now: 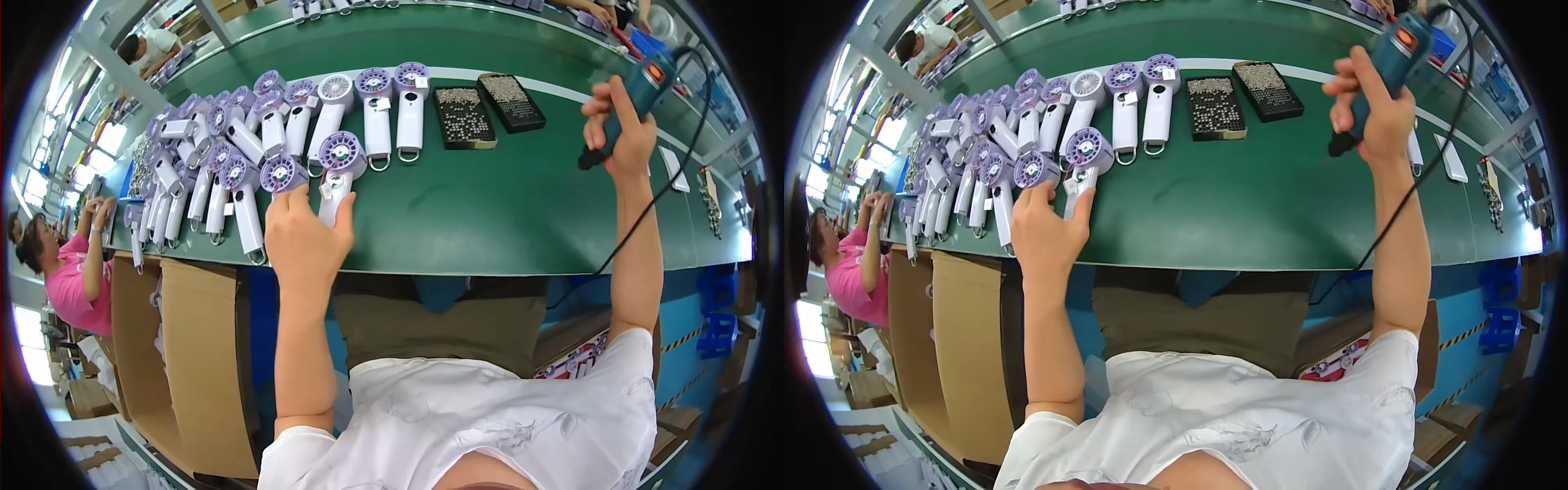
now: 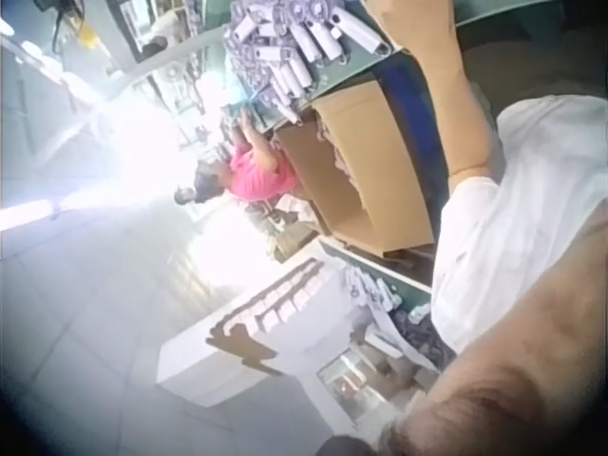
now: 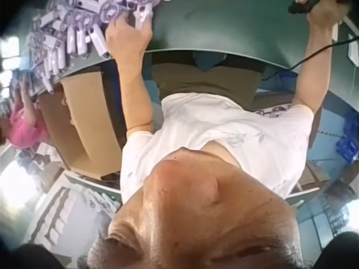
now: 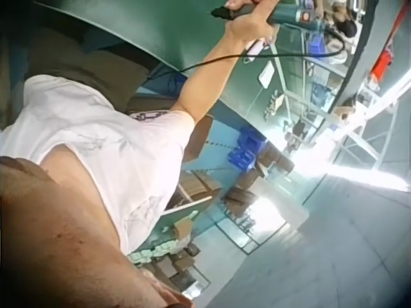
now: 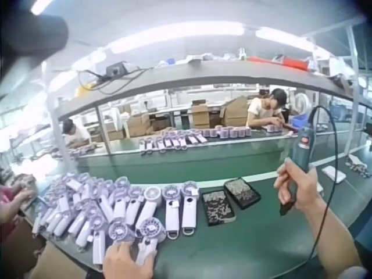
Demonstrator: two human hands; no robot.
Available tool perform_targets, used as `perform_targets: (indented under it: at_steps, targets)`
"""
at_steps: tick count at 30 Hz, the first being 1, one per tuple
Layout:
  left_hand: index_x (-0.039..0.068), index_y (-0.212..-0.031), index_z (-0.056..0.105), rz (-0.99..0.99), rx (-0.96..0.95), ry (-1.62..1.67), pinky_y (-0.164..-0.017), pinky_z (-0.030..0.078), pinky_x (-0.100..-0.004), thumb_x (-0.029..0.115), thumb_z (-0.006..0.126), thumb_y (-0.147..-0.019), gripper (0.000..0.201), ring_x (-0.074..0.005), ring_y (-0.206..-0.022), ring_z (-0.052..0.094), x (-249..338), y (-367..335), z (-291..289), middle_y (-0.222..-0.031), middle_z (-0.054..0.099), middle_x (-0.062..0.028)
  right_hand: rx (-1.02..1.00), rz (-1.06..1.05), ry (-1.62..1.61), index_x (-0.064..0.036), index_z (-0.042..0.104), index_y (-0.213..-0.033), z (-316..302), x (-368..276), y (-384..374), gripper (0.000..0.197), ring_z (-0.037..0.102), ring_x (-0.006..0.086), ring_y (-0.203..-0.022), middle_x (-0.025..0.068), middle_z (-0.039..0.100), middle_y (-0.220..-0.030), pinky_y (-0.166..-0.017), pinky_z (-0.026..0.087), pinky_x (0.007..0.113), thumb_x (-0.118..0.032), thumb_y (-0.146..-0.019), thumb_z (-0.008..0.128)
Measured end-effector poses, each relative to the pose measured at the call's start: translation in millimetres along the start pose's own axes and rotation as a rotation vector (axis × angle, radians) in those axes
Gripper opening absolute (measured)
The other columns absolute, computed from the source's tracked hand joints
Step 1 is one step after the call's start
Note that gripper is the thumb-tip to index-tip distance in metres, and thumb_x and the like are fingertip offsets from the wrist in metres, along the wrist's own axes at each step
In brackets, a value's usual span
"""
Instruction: The person assembles handheld fans by positioning components, picking screws from trays, and fastening the fan casings using an electric screwdriver before setting the assembled fans on the conveyor table.
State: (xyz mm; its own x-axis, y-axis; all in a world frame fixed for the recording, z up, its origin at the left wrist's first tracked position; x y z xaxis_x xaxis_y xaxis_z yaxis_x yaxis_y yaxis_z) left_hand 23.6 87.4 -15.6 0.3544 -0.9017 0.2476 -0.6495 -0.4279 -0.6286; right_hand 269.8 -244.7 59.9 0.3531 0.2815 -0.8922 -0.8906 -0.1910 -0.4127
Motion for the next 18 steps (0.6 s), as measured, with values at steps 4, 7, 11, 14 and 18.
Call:
perform_targets:
  at_steps: [4,7,11,14,18]
  targets:
    - [-0.007,-0.105,0.072,-0.120,-0.290,-0.042,-0.081,0.055,-0.0427,0.045,0.086,-0.075,0.062,-0.0353,-0.091,0.071,-6.1,-7.8,10.7,-0.097,0.073,-0.0196,-0.235,0.109,-0.101,0.0107,0.067,-0.110,38.8,10.4,-19.1,0.042,0.052,0.0131,-0.043,0.0128,0.069,-0.075,-0.042,0.040,0.030,-0.030,-0.098,0.072]
    - [-0.005,-0.094,0.074,-0.208,-0.474,-0.041,-0.077,0.056,-0.0462,0.041,0.087,-0.073,0.052,-0.0407,-0.083,0.071,-9.6,-14.5,14.0,-0.088,0.073,-0.0229,-0.260,0.137,-0.107,0.0099,0.065,-0.115,68.3,26.6,-24.8,0.042,0.048,0.0110,-0.041,0.0074,0.065,-0.075,-0.041,0.039,0.029,-0.030,-0.102,0.065]
    - [-0.006,-0.091,0.076,-0.482,-0.501,0.398,-0.065,0.055,-0.0363,0.035,0.090,-0.073,0.047,-0.0262,-0.066,0.072,-11.5,-17.0,7.3,-0.077,0.075,-0.0175,-0.281,0.256,-0.240,0.0089,0.068,-0.111,69.0,45.7,-7.4,0.038,0.052,0.0116,-0.044,0.0115,0.069,-0.075,-0.043,0.041,0.030,-0.026,-0.096,0.073]
    - [-0.008,-0.114,0.070,-0.705,-0.431,1.203,-0.063,0.053,-0.0305,0.027,0.077,-0.091,0.042,-0.0185,-0.074,0.069,8.7,-5.3,7.3,-0.095,0.075,-0.0153,-0.339,0.381,-0.227,0.0034,0.071,-0.108,66.6,52.5,18.4,0.029,0.054,0.0128,-0.043,0.0147,0.071,-0.079,-0.042,0.043,0.030,-0.021,-0.093,0.074]
    - [-0.007,-0.144,0.047,-0.523,-0.339,2.318,-0.089,0.055,-0.0457,0.039,0.057,-0.104,0.062,-0.0292,-0.109,0.064,44.7,9.1,33.2,-0.122,0.067,-0.0167,-0.485,0.545,-0.163,0.0052,0.069,-0.104,105.3,48.3,54.2,0.031,0.056,0.0132,-0.042,0.0189,0.074,-0.084,-0.040,0.045,0.028,-0.020,-0.089,0.079]
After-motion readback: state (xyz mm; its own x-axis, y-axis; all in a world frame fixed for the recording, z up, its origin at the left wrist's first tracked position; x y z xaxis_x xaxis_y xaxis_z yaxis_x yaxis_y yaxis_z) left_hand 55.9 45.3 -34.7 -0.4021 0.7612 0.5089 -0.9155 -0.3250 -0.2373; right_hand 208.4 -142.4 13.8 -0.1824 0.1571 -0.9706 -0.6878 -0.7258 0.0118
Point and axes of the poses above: each hand's wrist, its own y-axis away from the middle knuckle, its own z-axis out of the palm, x = y × z, the point moved 1 cm from there along -y, towards the middle knuckle
